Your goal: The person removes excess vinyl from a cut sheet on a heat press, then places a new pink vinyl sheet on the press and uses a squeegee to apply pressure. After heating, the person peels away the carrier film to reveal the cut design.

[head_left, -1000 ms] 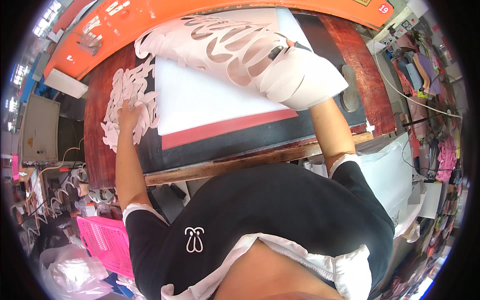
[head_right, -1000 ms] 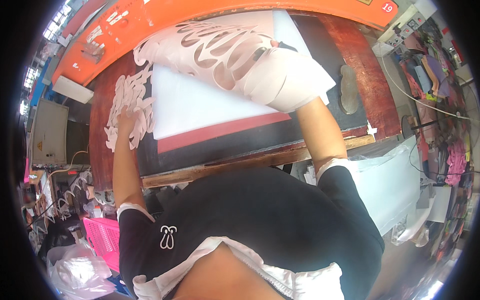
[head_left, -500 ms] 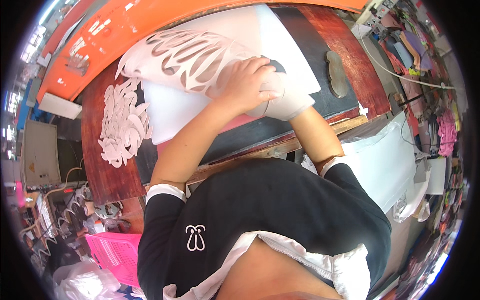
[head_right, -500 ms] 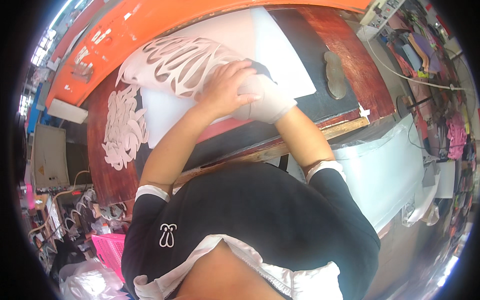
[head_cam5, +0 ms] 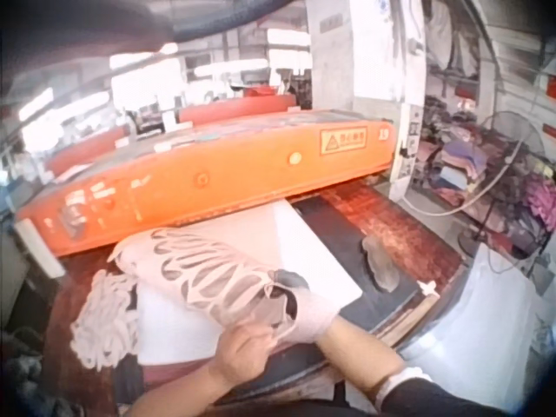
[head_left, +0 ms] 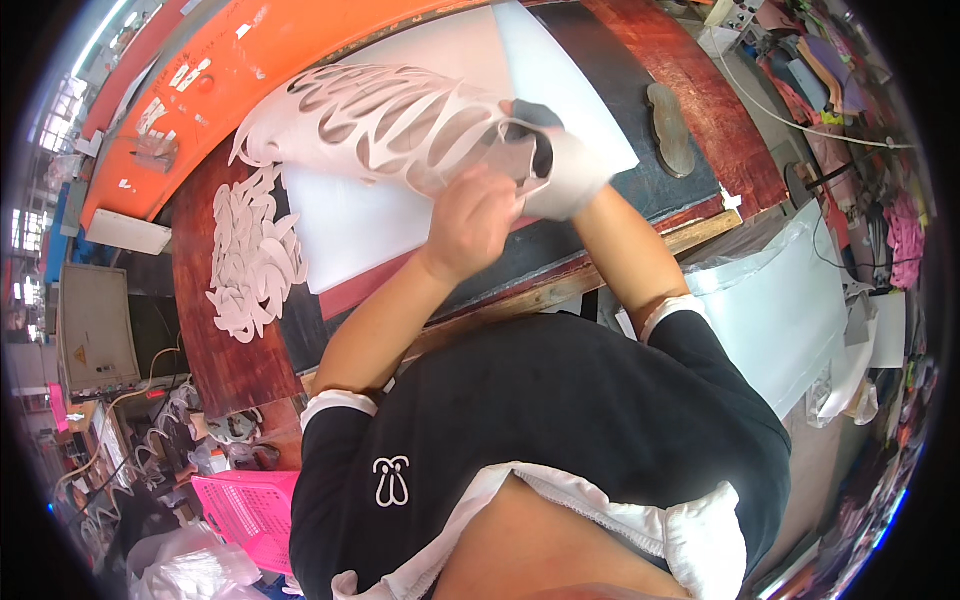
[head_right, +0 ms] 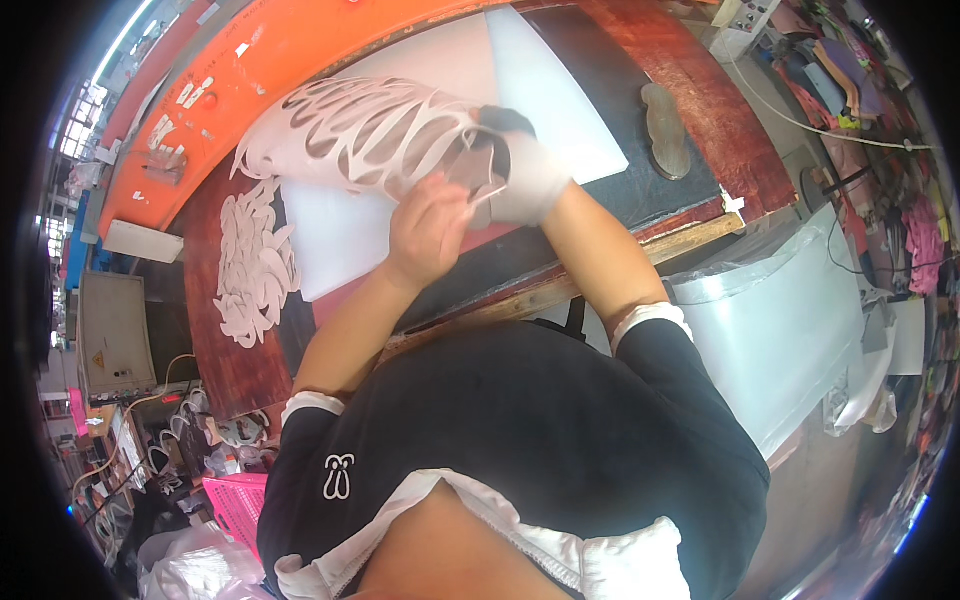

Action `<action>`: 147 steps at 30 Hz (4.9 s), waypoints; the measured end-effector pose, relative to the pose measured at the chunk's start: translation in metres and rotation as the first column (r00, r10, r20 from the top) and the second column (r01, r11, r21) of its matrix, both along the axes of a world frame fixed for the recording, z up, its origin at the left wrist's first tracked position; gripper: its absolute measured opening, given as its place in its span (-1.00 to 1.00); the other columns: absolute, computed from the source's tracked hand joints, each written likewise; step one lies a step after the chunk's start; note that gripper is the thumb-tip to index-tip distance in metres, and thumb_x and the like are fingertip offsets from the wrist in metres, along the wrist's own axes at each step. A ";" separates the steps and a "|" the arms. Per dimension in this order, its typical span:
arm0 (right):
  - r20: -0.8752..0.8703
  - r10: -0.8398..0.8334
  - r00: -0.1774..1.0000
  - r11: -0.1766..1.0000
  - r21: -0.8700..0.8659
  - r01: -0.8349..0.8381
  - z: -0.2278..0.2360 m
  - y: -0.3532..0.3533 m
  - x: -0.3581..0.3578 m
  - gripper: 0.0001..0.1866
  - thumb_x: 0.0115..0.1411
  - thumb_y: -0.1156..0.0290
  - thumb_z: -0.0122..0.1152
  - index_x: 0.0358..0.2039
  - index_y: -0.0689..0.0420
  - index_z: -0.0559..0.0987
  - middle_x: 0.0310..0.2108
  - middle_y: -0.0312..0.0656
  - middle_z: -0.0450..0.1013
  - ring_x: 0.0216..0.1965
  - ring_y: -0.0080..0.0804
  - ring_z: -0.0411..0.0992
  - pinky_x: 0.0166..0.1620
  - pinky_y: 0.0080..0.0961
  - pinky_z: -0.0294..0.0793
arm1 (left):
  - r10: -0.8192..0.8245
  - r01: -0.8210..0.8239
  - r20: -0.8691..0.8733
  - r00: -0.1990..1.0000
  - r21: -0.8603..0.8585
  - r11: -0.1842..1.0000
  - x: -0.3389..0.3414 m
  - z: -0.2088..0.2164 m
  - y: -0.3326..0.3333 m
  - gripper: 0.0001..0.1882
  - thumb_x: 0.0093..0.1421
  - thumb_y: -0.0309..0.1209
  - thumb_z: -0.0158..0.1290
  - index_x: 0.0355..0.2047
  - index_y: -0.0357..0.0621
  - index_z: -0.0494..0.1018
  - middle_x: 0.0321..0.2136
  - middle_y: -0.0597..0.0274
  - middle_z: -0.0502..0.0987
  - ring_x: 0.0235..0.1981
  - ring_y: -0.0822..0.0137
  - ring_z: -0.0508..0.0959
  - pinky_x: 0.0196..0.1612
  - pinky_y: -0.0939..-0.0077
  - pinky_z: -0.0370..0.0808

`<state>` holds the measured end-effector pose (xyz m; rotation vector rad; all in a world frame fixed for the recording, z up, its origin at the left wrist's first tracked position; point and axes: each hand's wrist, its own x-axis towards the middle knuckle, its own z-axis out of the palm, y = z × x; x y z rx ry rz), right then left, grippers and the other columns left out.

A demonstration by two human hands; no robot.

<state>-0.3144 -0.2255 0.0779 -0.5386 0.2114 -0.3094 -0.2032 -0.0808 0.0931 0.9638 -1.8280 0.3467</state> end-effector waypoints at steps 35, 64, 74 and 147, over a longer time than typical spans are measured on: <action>-0.158 -0.309 0.938 0.946 0.046 0.320 -0.115 -0.024 -0.010 -0.77 0.21 0.28 0.06 -0.28 0.18 0.52 -0.45 -0.14 0.51 -0.53 -0.36 0.47 -0.47 -0.47 0.48 | 0.512 0.576 -0.694 0.506 0.714 0.399 -0.001 -0.065 0.024 -0.60 0.30 -0.12 -0.15 -0.10 -0.23 0.30 -0.33 0.05 0.52 -0.38 0.35 0.56 -0.31 0.53 0.49; -0.109 -0.240 0.965 0.966 -0.128 0.226 -0.090 -0.069 0.011 -0.79 0.20 0.33 0.04 -0.25 0.20 0.49 -0.42 -0.17 0.48 -0.48 -0.39 0.45 -0.42 -0.51 0.46 | 0.468 -0.179 -0.735 0.491 0.441 0.879 0.130 0.029 0.114 -0.68 0.27 -0.31 -0.10 -0.15 -0.36 0.35 -0.57 0.14 0.47 -0.69 0.49 0.38 -0.53 0.60 0.42; -0.191 -0.461 0.866 0.874 -0.267 0.406 -0.106 -0.138 0.015 -0.79 0.20 0.35 0.04 -0.24 0.20 0.48 -0.41 -0.18 0.47 -0.46 -0.40 0.45 -0.41 -0.52 0.46 | 0.813 -0.761 0.581 0.021 0.537 -0.364 0.256 -0.063 0.137 -0.55 0.15 -0.14 0.02 -0.06 -0.19 0.37 -0.32 -0.01 0.51 -0.26 0.12 0.54 -0.22 0.26 0.45; -0.518 0.002 0.855 0.379 -0.791 -0.480 -0.063 0.080 -0.130 -0.81 0.13 0.46 0.13 -0.22 0.20 0.49 -0.32 -0.25 0.49 -0.29 -0.57 0.44 -0.23 -0.59 0.42 | 0.783 0.421 -0.606 0.138 0.752 0.507 0.276 -0.072 0.126 -0.69 0.23 -0.36 -0.07 -0.10 -0.33 0.36 -0.23 0.00 0.52 -0.32 0.23 0.57 -0.22 0.34 0.55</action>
